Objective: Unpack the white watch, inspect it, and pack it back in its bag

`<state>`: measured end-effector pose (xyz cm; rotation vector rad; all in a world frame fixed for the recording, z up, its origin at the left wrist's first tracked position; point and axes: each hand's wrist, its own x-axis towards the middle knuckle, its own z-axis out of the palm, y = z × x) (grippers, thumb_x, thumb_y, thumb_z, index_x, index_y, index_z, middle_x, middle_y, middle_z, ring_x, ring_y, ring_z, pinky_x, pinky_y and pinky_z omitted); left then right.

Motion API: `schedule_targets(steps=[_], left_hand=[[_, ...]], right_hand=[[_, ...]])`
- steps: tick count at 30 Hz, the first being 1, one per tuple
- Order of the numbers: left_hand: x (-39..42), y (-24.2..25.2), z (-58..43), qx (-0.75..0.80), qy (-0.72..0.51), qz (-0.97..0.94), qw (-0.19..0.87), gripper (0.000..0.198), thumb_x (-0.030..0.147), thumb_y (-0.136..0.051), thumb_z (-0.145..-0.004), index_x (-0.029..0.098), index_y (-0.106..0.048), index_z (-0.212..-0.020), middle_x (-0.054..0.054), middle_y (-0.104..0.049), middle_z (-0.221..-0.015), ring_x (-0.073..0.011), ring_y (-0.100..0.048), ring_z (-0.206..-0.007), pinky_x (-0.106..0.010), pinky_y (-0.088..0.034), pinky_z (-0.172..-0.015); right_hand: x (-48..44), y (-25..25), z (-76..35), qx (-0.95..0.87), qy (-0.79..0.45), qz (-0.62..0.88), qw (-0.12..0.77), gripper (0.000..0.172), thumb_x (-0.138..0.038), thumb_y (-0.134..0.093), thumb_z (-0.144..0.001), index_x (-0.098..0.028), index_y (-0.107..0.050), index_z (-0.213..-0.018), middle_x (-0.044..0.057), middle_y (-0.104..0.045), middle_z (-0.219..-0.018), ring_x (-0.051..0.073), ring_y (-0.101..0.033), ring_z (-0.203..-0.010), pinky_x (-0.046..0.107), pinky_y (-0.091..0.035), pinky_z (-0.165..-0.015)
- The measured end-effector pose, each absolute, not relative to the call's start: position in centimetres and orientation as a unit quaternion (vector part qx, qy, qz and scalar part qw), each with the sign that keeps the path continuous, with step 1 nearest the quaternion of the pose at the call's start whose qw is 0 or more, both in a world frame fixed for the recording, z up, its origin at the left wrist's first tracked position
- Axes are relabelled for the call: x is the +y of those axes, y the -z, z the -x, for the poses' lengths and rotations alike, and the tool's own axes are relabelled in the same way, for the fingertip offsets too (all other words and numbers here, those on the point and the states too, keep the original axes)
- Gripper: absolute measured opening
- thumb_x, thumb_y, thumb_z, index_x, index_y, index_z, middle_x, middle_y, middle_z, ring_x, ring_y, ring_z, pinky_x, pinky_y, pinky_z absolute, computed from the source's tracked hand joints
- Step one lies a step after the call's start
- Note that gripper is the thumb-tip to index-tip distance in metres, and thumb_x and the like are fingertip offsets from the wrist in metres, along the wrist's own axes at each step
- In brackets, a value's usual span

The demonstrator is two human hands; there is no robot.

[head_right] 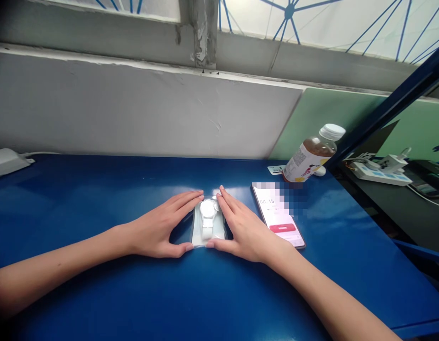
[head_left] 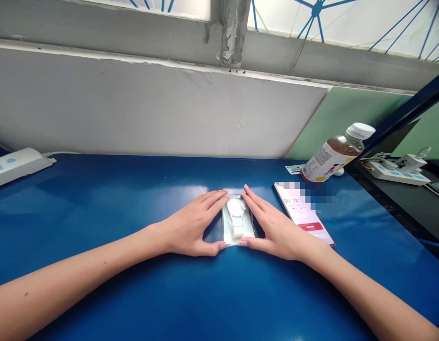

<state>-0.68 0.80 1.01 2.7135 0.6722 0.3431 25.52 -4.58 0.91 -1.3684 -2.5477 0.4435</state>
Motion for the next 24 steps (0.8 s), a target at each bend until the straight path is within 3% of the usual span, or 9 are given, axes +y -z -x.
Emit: schedule_targets(steps=[6, 11, 17, 20, 24], left_hand=[[0.85, -0.88, 0.55, 0.244, -0.103, -0.952, 0.154, 0.099, 0.061, -0.067, -0.081, 0.006, -0.027, -0.153, -0.027, -0.030, -0.158, -0.0402, -0.030, -0.146, -0.055, -0.033, -0.116], [0.78, -0.89, 0.51, 0.247, -0.105, -0.950, 0.157, 0.098, 0.061, -0.067, -0.081, 0.011, -0.027, -0.154, -0.025, -0.033, -0.157, -0.0396, -0.032, -0.146, -0.054, -0.033, -0.115], [0.69, -0.94, 0.50, 0.251, -0.105, -0.948, 0.163, 0.096, 0.056, -0.067, -0.081, 0.010, -0.026, -0.154, -0.026, -0.031, -0.158, -0.0408, -0.031, -0.146, -0.055, -0.033, -0.116], [0.66, -0.95, 0.57, 0.245, -0.122, -0.947, 0.170, 0.090, 0.046, -0.067, -0.080, 0.013, -0.027, -0.154, -0.024, -0.029, -0.159, -0.0416, -0.029, -0.146, -0.057, -0.034, -0.115], [0.61, -0.90, 0.65, 0.248, -0.137, -0.947, 0.154, 0.074, 0.033, -0.060, -0.085, 0.014, -0.032, -0.150, -0.023, -0.027, -0.160, -0.0408, -0.025, -0.148, -0.059, -0.034, -0.115]], right_hand=[[-4.52, -0.54, -25.66, -0.871, -0.138, 0.460, 0.106, 0.095, -0.064, -0.055, -0.090, -0.013, -0.015, -0.160, 0.023, -0.020, -0.164, 0.035, -0.022, -0.152, 0.057, -0.034, -0.117], [-4.48, -0.45, -25.95, -0.876, -0.128, 0.452, 0.110, 0.093, -0.062, -0.055, -0.091, -0.017, -0.013, -0.161, 0.020, -0.023, -0.164, 0.035, -0.024, -0.151, 0.057, -0.035, -0.117], [-4.50, -0.84, -25.72, -0.881, -0.114, 0.449, 0.097, 0.087, -0.060, -0.051, -0.094, -0.014, -0.018, -0.160, 0.022, -0.026, -0.163, 0.035, -0.026, -0.150, 0.057, -0.036, -0.116], [-4.60, -0.97, -25.40, -0.877, -0.092, 0.458, 0.115, 0.079, -0.056, -0.051, -0.095, -0.013, -0.027, -0.157, 0.022, -0.035, -0.159, 0.036, -0.034, -0.147, 0.058, -0.041, -0.113], [-4.61, -0.97, -25.14, -0.844, -0.038, 0.507, 0.170, 0.054, -0.043, -0.050, -0.098, -0.011, -0.052, -0.141, 0.022, -0.055, -0.144, 0.035, -0.054, -0.132, 0.053, -0.049, -0.106]])
